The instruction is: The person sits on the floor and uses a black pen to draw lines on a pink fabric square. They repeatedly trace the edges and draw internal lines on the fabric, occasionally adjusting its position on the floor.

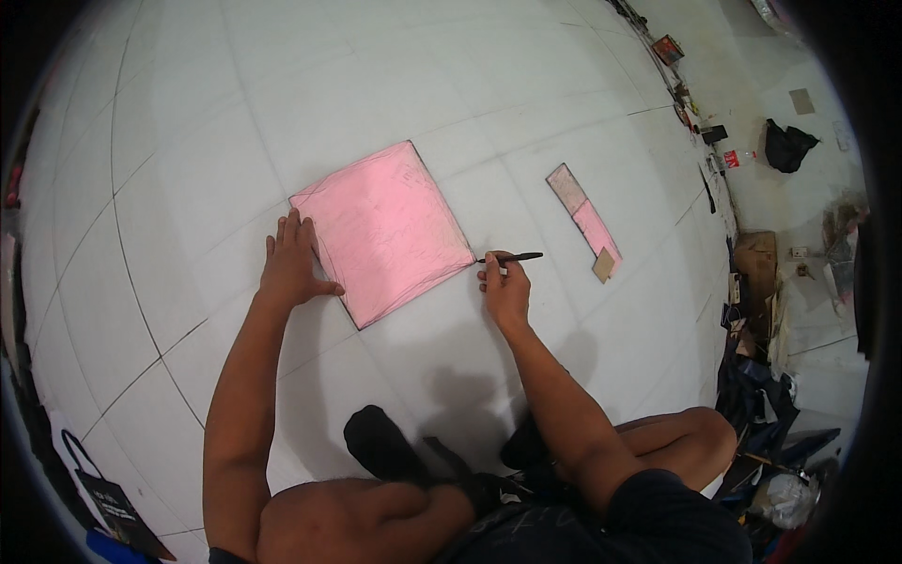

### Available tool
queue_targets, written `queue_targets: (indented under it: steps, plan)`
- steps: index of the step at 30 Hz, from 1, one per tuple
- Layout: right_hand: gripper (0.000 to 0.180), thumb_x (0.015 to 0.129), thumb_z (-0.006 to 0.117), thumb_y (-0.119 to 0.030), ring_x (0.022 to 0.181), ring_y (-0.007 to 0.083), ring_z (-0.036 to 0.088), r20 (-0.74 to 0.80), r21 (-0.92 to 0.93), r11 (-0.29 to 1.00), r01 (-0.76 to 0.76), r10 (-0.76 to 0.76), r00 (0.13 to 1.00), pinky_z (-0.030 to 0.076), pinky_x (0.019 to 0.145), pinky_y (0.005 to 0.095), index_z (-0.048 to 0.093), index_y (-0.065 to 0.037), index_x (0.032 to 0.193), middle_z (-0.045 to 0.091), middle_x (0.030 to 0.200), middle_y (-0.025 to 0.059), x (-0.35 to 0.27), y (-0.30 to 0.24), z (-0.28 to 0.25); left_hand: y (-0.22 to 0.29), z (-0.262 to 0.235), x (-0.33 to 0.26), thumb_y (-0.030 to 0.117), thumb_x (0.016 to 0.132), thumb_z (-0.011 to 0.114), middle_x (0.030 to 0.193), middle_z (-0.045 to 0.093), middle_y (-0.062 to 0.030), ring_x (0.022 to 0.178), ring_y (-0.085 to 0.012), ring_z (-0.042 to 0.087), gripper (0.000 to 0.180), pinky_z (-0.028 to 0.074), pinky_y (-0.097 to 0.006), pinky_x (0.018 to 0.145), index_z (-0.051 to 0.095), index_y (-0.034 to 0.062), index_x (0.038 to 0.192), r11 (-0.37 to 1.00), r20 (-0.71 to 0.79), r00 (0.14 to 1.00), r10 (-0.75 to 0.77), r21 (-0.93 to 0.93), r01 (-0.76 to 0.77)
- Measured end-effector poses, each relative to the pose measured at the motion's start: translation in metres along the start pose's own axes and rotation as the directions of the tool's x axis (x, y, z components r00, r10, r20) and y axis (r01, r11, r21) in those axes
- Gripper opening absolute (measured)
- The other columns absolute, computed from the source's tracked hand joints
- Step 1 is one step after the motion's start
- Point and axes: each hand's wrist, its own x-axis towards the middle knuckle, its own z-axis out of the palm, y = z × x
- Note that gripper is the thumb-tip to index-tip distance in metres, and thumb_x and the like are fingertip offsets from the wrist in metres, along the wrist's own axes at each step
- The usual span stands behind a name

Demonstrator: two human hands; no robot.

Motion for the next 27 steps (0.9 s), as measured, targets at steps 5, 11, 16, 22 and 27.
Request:
queue_targets:
  steps: [5, 11, 16, 22, 27]
  plan:
    - [0.026, 0.102, 0.063, -0.021, 0.082, 0.0247, 0.073, 0.026, -0.212, 0.951, 0.225, -0.225, 0.974, 0.058, 0.067, 0.0355, 0.068, 0.001, 0.115, 0.068, 0.106, 0.0153, -0.009, -0.007, 0.003, -0.004, 0.002, -0.001, 0.047, 0.053, 0.100, 0.168, 0.018, -0.0240, 0.157, -0.0436, 0.016, 0.136, 0.022, -0.062, 0.124, 0.026, 0.0002, 0.158, 1.000, -0.027, 1.000, 0.015, -0.022, -0.016]
    - [0.027, 0.085, 0.073, -0.007, 0.087, 0.0248, 0.072, 0.312, -0.389, 0.688, 0.613, -0.527, 0.790, 0.060, 0.072, 0.0348, 0.070, -0.007, 0.112, 0.071, 0.108, 0.0079, -0.055, -0.029, 0.029, 0.000, 0.002, 0.001, 0.046, 0.052, 0.101, 0.168, 0.018, -0.0247, 0.157, -0.0434, 0.016, 0.138, 0.022, -0.062, 0.124, 0.026, -0.0001, 0.158, 0.999, -0.022, 1.000, 0.005, -0.036, -0.006]
    - [0.023, 0.089, 0.075, -0.014, 0.088, 0.0253, 0.073, 0.558, -0.200, 0.675, 0.711, -0.518, 0.648, 0.059, 0.072, 0.0380, 0.071, -0.008, 0.111, 0.073, 0.102, 0.0075, -0.104, -0.061, 0.075, -0.003, 0.004, 0.001, 0.045, 0.051, 0.101, 0.169, 0.017, -0.0243, 0.157, -0.0425, 0.016, 0.139, 0.022, -0.061, 0.124, 0.026, 0.0001, 0.159, 1.000, -0.018, 1.000, -0.004, -0.013, 0.004]
    - [0.028, 0.099, 0.068, -0.027, 0.101, 0.0312, 0.072, 0.434, -0.009, 0.963, 0.268, -0.237, 0.869, 0.058, 0.082, 0.0406, 0.073, -0.005, 0.117, 0.074, 0.112, 0.0134, -0.056, -0.076, 0.081, 0.003, -0.003, 0.000, 0.045, 0.051, 0.101, 0.169, 0.016, -0.0239, 0.157, -0.0421, 0.014, 0.139, 0.020, -0.061, 0.125, 0.025, 0.0002, 0.159, 0.998, 0.001, 1.000, 0.004, -0.063, -0.004]
    - [0.033, 0.099, 0.067, -0.032, 0.088, 0.0328, 0.074, 0.227, -0.045, 0.935, 0.351, -0.332, 0.915, 0.056, 0.081, 0.0386, 0.073, -0.004, 0.116, 0.076, 0.095, 0.0190, 0.069, -0.085, 0.062, 0.002, 0.000, 0.001, 0.044, 0.052, 0.100, 0.170, 0.015, -0.0233, 0.158, -0.0417, 0.014, 0.137, 0.019, -0.060, 0.125, 0.026, 0.0001, 0.159, 0.998, 0.003, 1.000, -0.004, -0.058, 0.004]
